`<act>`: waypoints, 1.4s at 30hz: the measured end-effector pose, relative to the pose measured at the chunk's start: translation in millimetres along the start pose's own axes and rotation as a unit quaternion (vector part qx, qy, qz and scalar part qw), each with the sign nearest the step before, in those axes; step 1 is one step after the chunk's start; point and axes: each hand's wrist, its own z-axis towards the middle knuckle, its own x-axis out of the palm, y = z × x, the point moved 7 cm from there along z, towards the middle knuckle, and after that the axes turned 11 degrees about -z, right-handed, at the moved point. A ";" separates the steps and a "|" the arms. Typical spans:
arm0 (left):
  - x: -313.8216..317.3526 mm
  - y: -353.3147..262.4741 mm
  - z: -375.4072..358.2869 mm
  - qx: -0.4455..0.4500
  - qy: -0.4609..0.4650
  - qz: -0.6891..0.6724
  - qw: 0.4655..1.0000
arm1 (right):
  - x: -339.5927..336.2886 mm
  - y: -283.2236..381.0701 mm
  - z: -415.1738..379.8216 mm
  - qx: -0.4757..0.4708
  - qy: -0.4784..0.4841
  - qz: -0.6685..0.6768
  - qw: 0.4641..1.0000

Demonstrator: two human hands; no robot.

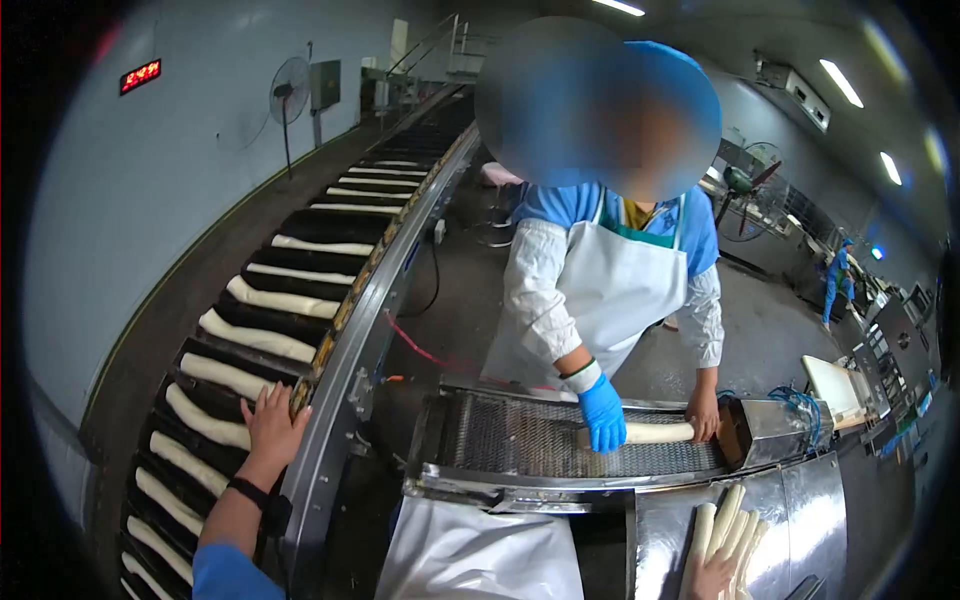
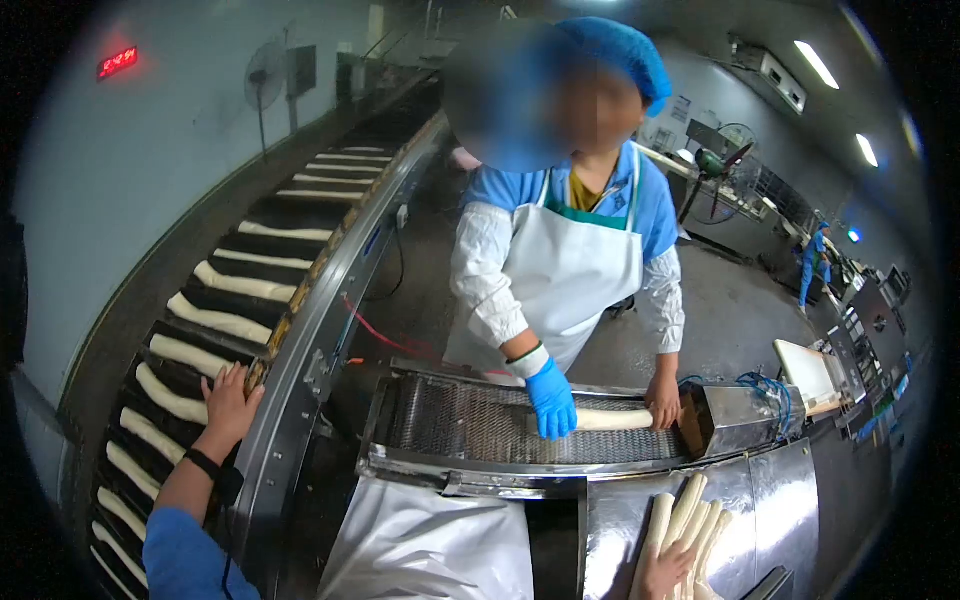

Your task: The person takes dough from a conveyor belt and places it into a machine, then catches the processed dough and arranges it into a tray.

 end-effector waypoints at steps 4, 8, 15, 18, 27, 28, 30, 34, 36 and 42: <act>-3.2 -4.2 -2.7 0.015 -0.015 -0.004 1.000 | -124.2 -11.9 33.3 0.048 0.349 0.270 0.896; -1.8 -3.5 -3.3 0.034 -0.033 -0.019 0.999 | -119.3 -13.8 49.6 0.051 0.318 0.297 0.899; -0.9 -4.7 -5.4 0.058 -0.077 0.006 0.995 | -70.4 -15.6 59.0 0.143 0.367 0.300 0.869; -5.2 -6.2 -6.0 0.047 -0.056 -0.017 0.997 | -53.6 -11.7 57.8 0.150 0.351 0.272 0.883; -2.9 6.6 -1.4 -0.014 -0.072 0.013 0.997 | -126.6 40.7 76.4 -0.184 0.076 0.256 0.946; -2.6 6.1 -1.2 -0.002 -0.080 0.013 0.997 | -127.1 45.0 77.0 -0.201 0.047 0.299 0.932; -2.0 6.6 -0.9 0.001 -0.083 0.018 0.996 | -123.6 54.6 82.5 -0.218 0.019 0.340 0.915; -8.8 -0.2 -0.8 -0.006 -0.066 0.026 0.997 | -112.9 72.0 102.8 -0.140 0.001 0.377 0.916; -7.1 1.2 0.6 -0.006 -0.068 0.027 0.997 | -104.0 80.2 109.0 -0.098 -0.006 0.393 0.914; -4.8 2.7 -0.6 0.021 -0.122 0.028 0.992 | -84.3 114.8 137.9 0.009 0.070 0.432 0.899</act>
